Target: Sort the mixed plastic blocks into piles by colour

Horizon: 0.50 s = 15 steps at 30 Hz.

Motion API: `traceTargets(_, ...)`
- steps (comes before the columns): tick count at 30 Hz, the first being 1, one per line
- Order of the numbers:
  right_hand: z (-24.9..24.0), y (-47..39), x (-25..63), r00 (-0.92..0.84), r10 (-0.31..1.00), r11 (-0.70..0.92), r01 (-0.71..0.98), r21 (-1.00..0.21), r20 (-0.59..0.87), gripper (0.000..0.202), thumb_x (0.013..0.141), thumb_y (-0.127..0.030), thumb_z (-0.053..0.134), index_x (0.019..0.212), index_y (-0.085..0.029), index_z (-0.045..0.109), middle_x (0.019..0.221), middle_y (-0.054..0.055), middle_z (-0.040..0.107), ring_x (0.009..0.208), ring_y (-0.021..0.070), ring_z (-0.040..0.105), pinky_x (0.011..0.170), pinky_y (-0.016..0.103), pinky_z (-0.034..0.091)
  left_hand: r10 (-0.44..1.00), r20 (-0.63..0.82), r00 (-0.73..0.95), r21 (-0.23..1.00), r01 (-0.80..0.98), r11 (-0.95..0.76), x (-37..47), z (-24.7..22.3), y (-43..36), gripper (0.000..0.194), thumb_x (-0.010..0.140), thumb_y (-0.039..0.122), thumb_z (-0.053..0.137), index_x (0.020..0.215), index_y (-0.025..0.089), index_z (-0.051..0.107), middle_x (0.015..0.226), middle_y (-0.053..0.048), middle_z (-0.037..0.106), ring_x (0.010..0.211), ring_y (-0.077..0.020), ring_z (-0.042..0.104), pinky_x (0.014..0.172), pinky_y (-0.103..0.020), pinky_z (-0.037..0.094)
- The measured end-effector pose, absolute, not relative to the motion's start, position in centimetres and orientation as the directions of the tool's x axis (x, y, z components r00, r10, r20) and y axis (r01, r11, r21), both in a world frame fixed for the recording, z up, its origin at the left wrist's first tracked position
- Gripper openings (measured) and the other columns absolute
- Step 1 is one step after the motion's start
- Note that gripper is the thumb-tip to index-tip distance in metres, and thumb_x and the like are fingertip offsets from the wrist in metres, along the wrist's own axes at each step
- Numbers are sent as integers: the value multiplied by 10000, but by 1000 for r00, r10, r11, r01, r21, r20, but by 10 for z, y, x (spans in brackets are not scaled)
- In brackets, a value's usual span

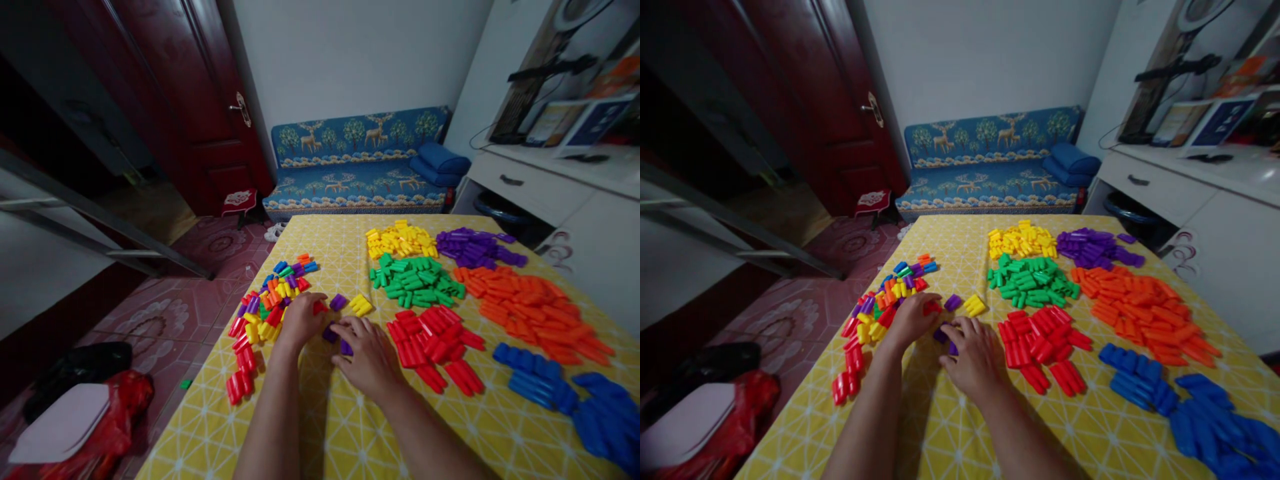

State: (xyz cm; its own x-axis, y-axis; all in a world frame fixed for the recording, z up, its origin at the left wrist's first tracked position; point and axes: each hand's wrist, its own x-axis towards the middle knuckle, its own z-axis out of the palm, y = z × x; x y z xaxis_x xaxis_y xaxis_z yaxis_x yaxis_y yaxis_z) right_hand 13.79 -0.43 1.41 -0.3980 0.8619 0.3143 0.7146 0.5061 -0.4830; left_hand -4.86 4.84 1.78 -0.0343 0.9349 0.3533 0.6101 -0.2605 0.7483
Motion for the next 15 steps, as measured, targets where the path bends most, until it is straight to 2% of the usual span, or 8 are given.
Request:
traceTargets(4,10,2,133,-372,875,480,744,-464,308,334,803,-161,665,1112,-287,647,1103,44,634,1065,234,560,886,378,459,937,343,-64,772,587,-243,-41,18,48,295,603,101,677,848,236,770,803,-57,727,765,-213,630,758,-305,471)
traceTargets(9,9,7,135,-288,885,441,770,-461,366,201,858,-228,617,1056,-248,642,1026,64,653,979,236,584,841,363,443,935,327,-138,860,453,-234,-39,24,49,266,581,59,682,759,239,766,752,-45,714,709,-191,596,692,-277,461)
traceTargets(13,7,9,136,-232,898,401,783,-476,374,169,899,-272,571,1047,-220,635,989,71,670,937,228,598,816,345,427,884,278,-376,955,206,-213,-38,25,55,228,586,80,728,774,205,757,705,-20,666,587,-126,511,593,-228,437)
traceTargets(15,6,11,136,-213,907,381,783,-492,365,159,901,-267,565,1032,-214,637,976,67,678,928,227,601,813,340,423,865,211,-456,975,34,-219,-36,23,57,271,611,116,745,870,195,742,746,-14,650,624,-122,546,599,-220,459)
